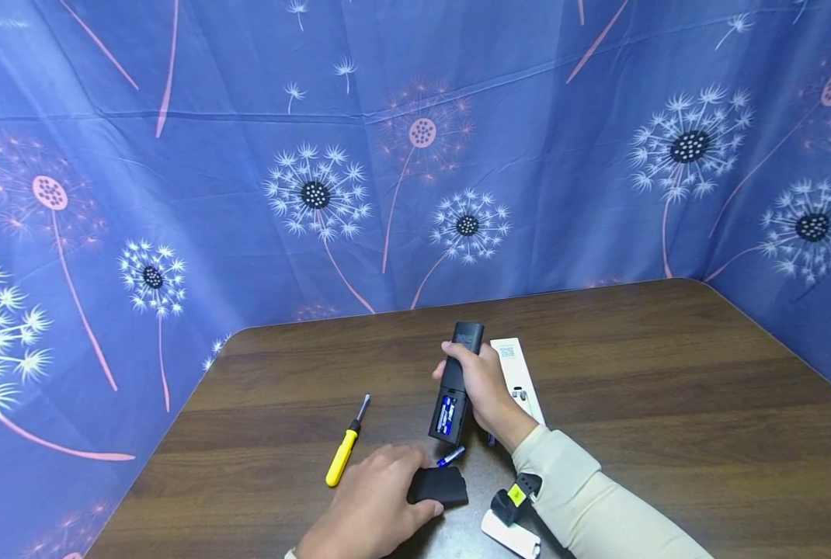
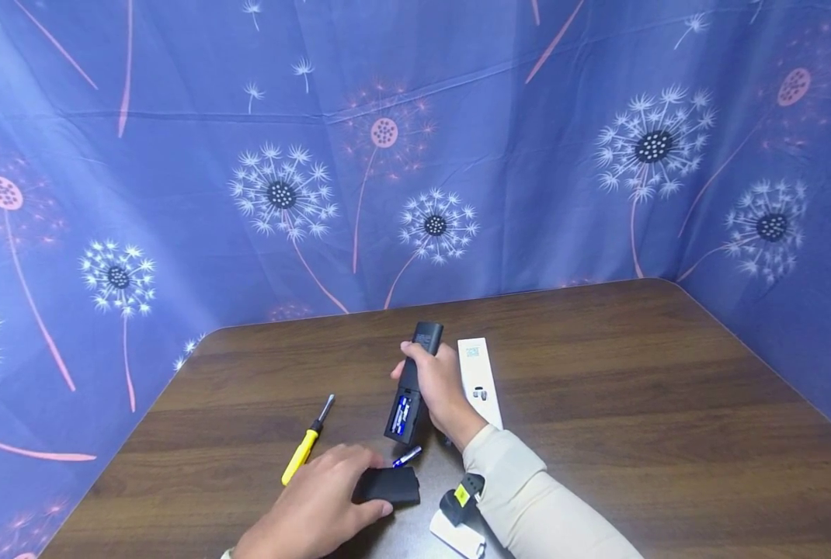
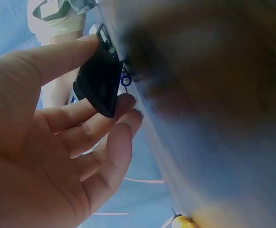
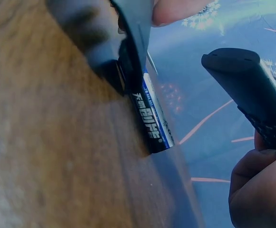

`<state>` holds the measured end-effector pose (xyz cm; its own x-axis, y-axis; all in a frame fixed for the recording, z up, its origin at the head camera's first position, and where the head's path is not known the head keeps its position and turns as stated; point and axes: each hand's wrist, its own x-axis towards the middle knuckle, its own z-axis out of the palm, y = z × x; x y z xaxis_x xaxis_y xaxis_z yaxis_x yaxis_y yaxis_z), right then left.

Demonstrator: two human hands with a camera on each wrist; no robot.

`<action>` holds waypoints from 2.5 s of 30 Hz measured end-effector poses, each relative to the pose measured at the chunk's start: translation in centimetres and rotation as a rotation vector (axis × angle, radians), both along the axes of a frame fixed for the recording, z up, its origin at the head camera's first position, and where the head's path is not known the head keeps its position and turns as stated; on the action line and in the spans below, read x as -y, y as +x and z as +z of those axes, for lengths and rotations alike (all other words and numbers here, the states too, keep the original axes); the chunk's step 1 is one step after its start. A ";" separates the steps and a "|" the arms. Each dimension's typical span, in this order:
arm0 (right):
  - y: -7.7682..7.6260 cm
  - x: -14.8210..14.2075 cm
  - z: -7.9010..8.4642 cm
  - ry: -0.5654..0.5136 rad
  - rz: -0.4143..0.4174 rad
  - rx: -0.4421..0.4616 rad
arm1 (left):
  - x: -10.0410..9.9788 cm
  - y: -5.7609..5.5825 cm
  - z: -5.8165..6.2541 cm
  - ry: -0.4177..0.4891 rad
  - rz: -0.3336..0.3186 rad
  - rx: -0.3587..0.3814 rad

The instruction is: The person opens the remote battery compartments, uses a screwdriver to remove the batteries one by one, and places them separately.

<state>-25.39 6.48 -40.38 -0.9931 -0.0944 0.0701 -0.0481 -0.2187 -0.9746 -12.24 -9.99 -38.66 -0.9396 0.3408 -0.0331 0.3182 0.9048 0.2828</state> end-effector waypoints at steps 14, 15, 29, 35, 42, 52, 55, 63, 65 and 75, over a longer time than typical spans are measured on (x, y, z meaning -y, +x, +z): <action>0.0 -0.1 -0.1 0.016 0.009 0.004 | -0.2 0.2 -0.1 -0.042 -0.039 0.020; 0.0 -0.1 -0.1 0.016 0.007 0.004 | -0.2 0.2 -0.1 -0.038 -0.045 0.022; -0.2 0.1 0.0 -0.003 -0.003 0.010 | -0.2 0.3 0.0 -0.032 -0.082 0.026; -0.2 0.2 0.1 0.001 -0.001 0.010 | -0.1 0.1 0.1 -0.013 -0.050 0.047; -0.2 0.2 0.0 -0.001 -0.005 0.007 | 0.0 0.0 0.3 0.037 -0.046 0.028; 0.0 0.2 0.2 -0.005 0.006 0.009 | 1.2 0.1 -0.1 0.090 0.016 -0.264; 0.1 0.2 0.2 -0.002 0.006 0.014 | 1.7 -0.1 -0.3 0.079 0.022 -0.368; 0.0 0.3 0.1 -0.011 0.012 0.026 | 2.8 -0.9 -0.5 0.029 0.068 -0.452; 0.0 0.3 0.1 -0.012 0.012 0.023 | 3.0 -1.0 -0.5 -0.003 0.093 -0.505; 0.1 0.5 0.2 -0.007 0.010 0.031 | 4.7 -1.7 -0.7 -0.184 0.149 -0.675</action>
